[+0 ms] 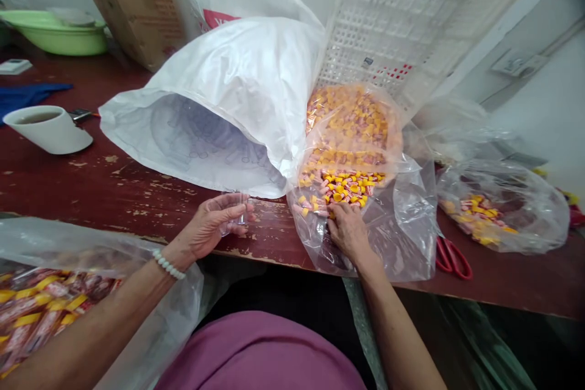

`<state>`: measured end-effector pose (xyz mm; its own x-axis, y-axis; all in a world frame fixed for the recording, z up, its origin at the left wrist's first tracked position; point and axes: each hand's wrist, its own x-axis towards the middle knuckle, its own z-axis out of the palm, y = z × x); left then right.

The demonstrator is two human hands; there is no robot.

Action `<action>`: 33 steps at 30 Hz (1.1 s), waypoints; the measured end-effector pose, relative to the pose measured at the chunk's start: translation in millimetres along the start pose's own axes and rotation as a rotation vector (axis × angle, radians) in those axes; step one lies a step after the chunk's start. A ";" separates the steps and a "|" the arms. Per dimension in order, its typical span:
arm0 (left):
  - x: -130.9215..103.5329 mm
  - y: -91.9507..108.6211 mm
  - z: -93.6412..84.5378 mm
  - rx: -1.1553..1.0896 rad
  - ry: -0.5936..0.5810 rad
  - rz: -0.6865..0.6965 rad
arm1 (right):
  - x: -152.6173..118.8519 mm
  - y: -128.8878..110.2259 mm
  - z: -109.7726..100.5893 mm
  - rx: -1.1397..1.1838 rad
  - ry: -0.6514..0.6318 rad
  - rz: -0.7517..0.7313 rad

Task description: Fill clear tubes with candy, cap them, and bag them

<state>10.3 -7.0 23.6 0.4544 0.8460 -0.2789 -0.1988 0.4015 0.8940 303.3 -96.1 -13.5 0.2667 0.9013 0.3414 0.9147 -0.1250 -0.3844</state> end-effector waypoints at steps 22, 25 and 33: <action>-28.3 -10.6 46.0 0.642 -0.198 0.305 | -12.6 -95.7 -47.2 0.531 0.004 -0.328; -30.2 -11.4 48.5 0.703 -0.239 0.306 | -0.9 -98.1 -39.0 0.599 0.278 -0.048; -35.2 -10.8 55.4 0.557 -0.235 0.213 | 11.5 -88.8 -5.9 0.415 0.338 -0.076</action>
<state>44.6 -60.5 43.2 0.6459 0.7620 -0.0469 0.1465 -0.0635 0.9872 227.0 -77.1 29.6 0.3502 0.7093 0.6118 0.7565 0.1710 -0.6313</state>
